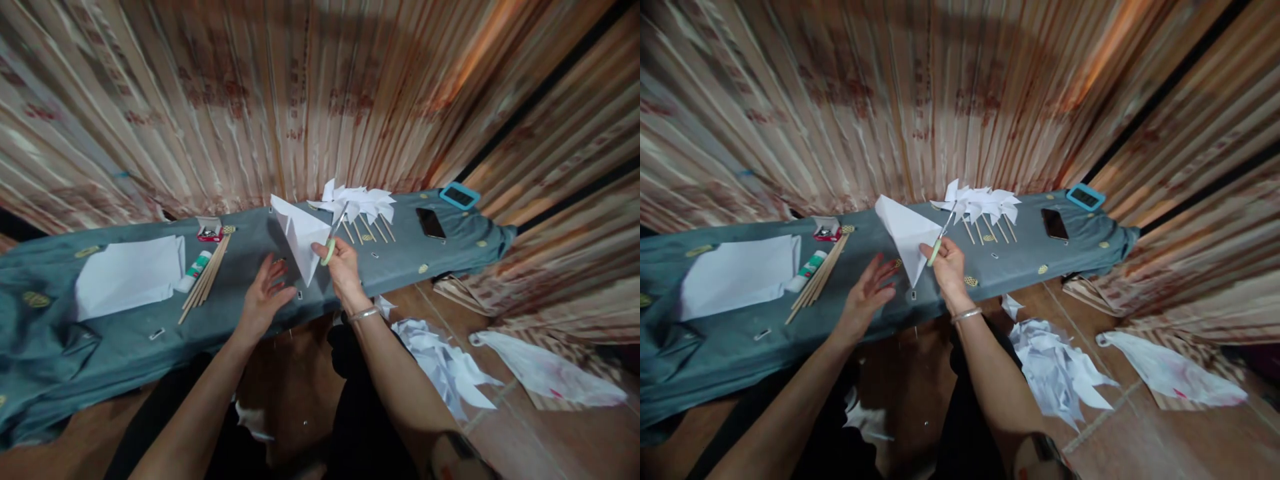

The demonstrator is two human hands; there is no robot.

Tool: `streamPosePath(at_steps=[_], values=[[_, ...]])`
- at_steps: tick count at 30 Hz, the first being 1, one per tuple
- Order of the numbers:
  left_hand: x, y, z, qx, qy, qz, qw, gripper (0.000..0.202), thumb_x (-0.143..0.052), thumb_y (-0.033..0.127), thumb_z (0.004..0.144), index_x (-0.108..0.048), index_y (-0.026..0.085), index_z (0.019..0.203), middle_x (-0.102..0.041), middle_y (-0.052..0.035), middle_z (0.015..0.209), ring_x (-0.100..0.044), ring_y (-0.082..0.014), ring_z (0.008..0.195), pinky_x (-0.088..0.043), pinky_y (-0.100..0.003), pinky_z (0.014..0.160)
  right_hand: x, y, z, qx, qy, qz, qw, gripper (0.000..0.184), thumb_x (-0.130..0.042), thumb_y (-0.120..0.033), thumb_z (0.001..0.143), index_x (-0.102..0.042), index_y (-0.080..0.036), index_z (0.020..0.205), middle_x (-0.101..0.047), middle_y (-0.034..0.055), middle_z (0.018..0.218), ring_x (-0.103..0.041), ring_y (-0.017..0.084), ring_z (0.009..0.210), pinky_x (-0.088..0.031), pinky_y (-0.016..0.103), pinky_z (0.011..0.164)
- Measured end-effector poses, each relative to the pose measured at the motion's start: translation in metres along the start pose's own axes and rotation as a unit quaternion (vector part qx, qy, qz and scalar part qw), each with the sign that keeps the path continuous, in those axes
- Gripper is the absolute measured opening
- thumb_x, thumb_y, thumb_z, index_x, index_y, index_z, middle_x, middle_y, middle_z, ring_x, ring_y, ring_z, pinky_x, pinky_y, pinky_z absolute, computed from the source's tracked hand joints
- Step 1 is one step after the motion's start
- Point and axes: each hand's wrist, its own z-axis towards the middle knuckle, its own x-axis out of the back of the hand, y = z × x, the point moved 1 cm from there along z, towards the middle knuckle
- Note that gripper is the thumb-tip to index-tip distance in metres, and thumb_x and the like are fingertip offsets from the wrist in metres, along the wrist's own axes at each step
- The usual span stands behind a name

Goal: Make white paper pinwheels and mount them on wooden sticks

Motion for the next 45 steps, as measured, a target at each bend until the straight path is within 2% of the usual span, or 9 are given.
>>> streamPosePath(at_steps=[3, 7, 11, 16, 25, 30, 37, 41, 45], values=[[-0.008, -0.001, 0.007, -0.030, 0.028, -0.002, 0.999, 0.096, -0.089, 0.041, 0.053, -0.049, 0.022, 0.138, -0.062, -0.0136, 0.132, -0.060, -0.0306, 0.121, -0.046, -0.046, 0.103, -0.014, 0.005, 0.000, -0.003, -0.013, -0.002, 1.000, 0.047, -0.085, -0.044, 0.051, -0.063, -0.021, 0.085, -0.075, 0.0005, 0.077, -0.068, 0.019, 0.072, -0.053, 0.032, 0.070], [-0.013, 0.006, 0.014, -0.063, 0.070, -0.022, 0.995, 0.071, -0.088, 0.043, 0.054, -0.063, 0.017, 0.115, -0.072, -0.0110, 0.112, -0.067, -0.0272, 0.107, -0.051, -0.039, 0.096, -0.024, 0.009, 0.002, 0.005, -0.017, -0.035, 0.999, 0.049, -0.084, -0.046, 0.051, -0.061, -0.021, 0.086, -0.073, -0.0014, 0.071, -0.065, 0.017, 0.065, -0.050, 0.029, 0.062], [-0.012, 0.010, 0.017, -0.054, 0.111, -0.063, 0.990, 0.058, -0.089, 0.041, 0.052, -0.066, 0.016, 0.099, -0.075, -0.0100, 0.105, -0.070, -0.0248, 0.100, -0.052, -0.037, 0.094, -0.024, 0.009, 0.002, 0.027, -0.021, -0.081, 0.996, 0.048, -0.083, -0.043, 0.054, -0.062, -0.021, 0.090, -0.070, -0.0038, 0.066, -0.062, 0.015, 0.062, -0.048, 0.027, 0.061], [-0.002, 0.012, 0.018, -0.018, 0.169, -0.092, 0.981, 0.050, -0.087, 0.041, 0.052, -0.068, 0.014, 0.090, -0.076, -0.0090, 0.096, -0.070, -0.0261, 0.098, -0.052, -0.039, 0.094, -0.023, 0.014, -0.003, 0.031, -0.029, -0.096, 0.995, 0.050, -0.083, -0.044, 0.055, -0.062, -0.021, 0.093, -0.073, -0.0002, 0.076, -0.065, 0.017, 0.070, -0.049, 0.028, 0.064], [0.009, 0.008, 0.017, -0.021, 0.230, -0.143, 0.962, 0.050, -0.082, 0.023, 0.064, -0.065, 0.018, 0.111, -0.073, -0.0092, 0.115, -0.064, -0.0256, 0.118, -0.048, -0.039, 0.105, -0.024, 0.024, -0.017, -0.006, -0.082, -0.046, 0.996, 0.048, -0.086, -0.040, 0.054, -0.064, -0.021, 0.092, -0.075, 0.0009, 0.075, -0.069, 0.021, 0.074, -0.052, 0.031, 0.069], [0.018, 0.005, 0.020, 0.003, 0.266, -0.140, 0.954, 0.045, -0.076, 0.020, 0.073, -0.062, 0.016, 0.116, -0.071, -0.0109, 0.119, -0.065, -0.0247, 0.116, -0.048, -0.038, 0.104, -0.022, 0.027, -0.016, -0.042, -0.109, -0.070, 0.991, 0.051, -0.086, -0.049, 0.051, -0.065, -0.020, 0.087, -0.075, 0.0011, 0.072, -0.069, 0.021, 0.071, -0.053, 0.033, 0.070], [0.026, 0.006, 0.026, -0.021, 0.242, -0.118, 0.963, 0.045, -0.079, 0.025, 0.070, -0.064, 0.015, 0.112, -0.073, -0.0117, 0.113, -0.068, -0.0253, 0.109, -0.051, -0.039, 0.101, -0.014, 0.032, -0.014, -0.046, -0.142, -0.120, 0.982, 0.046, -0.084, -0.055, 0.052, -0.064, -0.022, 0.078, -0.072, -0.0011, 0.068, -0.060, 0.014, 0.058, -0.048, 0.028, 0.060], [0.036, 0.006, 0.031, -0.048, 0.271, -0.087, 0.957, 0.044, -0.078, 0.026, 0.071, -0.065, 0.017, 0.112, -0.073, -0.0099, 0.115, -0.067, -0.0240, 0.111, -0.049, -0.037, 0.103, -0.008, 0.035, -0.015, -0.058, -0.166, -0.155, 0.972, 0.051, -0.082, -0.056, 0.055, -0.066, -0.022, 0.089, -0.070, -0.0009, 0.065, -0.061, 0.016, 0.060, -0.046, 0.028, 0.058], [0.051, 0.009, 0.037, -0.066, 0.294, -0.046, 0.952, 0.038, -0.077, 0.028, 0.073, -0.067, 0.019, 0.108, -0.074, -0.0084, 0.113, -0.067, -0.0240, 0.112, -0.049, -0.036, 0.103, -0.002, 0.040, -0.024, -0.063, -0.239, -0.227, 0.942, 0.052, -0.077, -0.056, 0.065, -0.066, -0.020, 0.100, -0.071, 0.0005, 0.071, -0.063, 0.017, 0.064, -0.047, 0.028, 0.059]])
